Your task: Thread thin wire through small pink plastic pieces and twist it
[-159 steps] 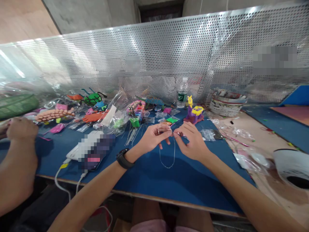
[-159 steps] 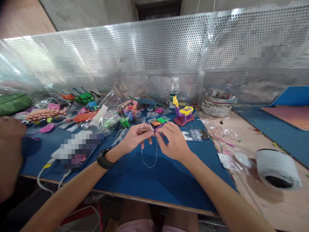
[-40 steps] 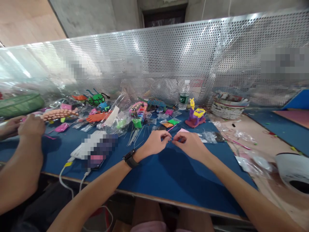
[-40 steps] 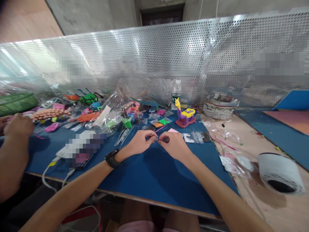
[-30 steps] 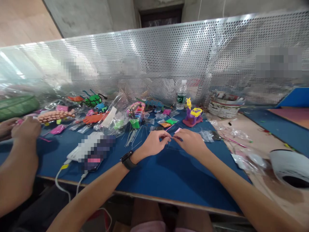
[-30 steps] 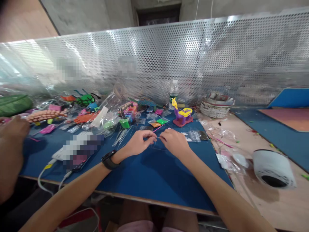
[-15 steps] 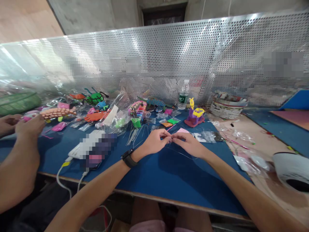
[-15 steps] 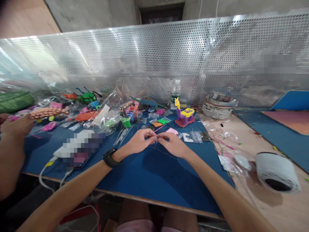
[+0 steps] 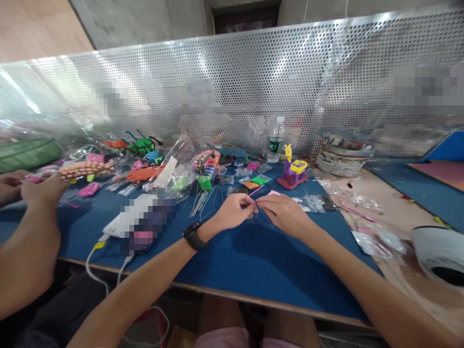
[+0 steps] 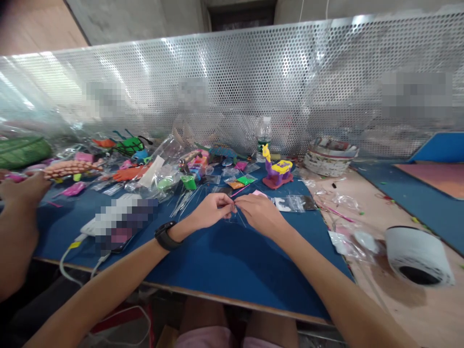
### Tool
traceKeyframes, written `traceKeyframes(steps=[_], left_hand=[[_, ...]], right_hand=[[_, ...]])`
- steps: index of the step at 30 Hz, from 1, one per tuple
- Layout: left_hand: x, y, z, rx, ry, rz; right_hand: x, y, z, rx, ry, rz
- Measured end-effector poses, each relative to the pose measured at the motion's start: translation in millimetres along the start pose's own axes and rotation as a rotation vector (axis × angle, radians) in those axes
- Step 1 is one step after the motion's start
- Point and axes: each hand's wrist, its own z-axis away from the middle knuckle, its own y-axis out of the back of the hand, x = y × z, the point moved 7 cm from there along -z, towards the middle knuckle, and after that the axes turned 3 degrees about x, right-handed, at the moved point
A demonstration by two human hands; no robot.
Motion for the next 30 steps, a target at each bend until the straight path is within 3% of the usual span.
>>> traceKeyframes(steps=[2, 5, 10, 19, 30], left_hand=[[-3.8, -1.5, -1.2, -0.004, 0.035, 0.061], [-3.3, -2.3, -1.9, -0.011, 0.040, 0.080], [5.9, -1.1, -0.4, -0.022, -0.029, 0.005], [11.5, 1.1, 0.5, -0.022, -0.160, -0.121], [5.0, 1.0, 0.8, -0.064, -0.080, -0.152]], right_hand=[[-5.5, -1.4, 1.0, -0.040, 0.106, 0.105], [-7.8, 1.0, 0.2, -0.039, 0.139, 0.154], [0.1, 8.4, -1.7, 0.093, 0.003, -0.002], [15.2, -0.8, 2.3, 0.018, -0.356, -0.030], [16.2, -3.9, 0.5, 0.054, -0.388, -0.139]])
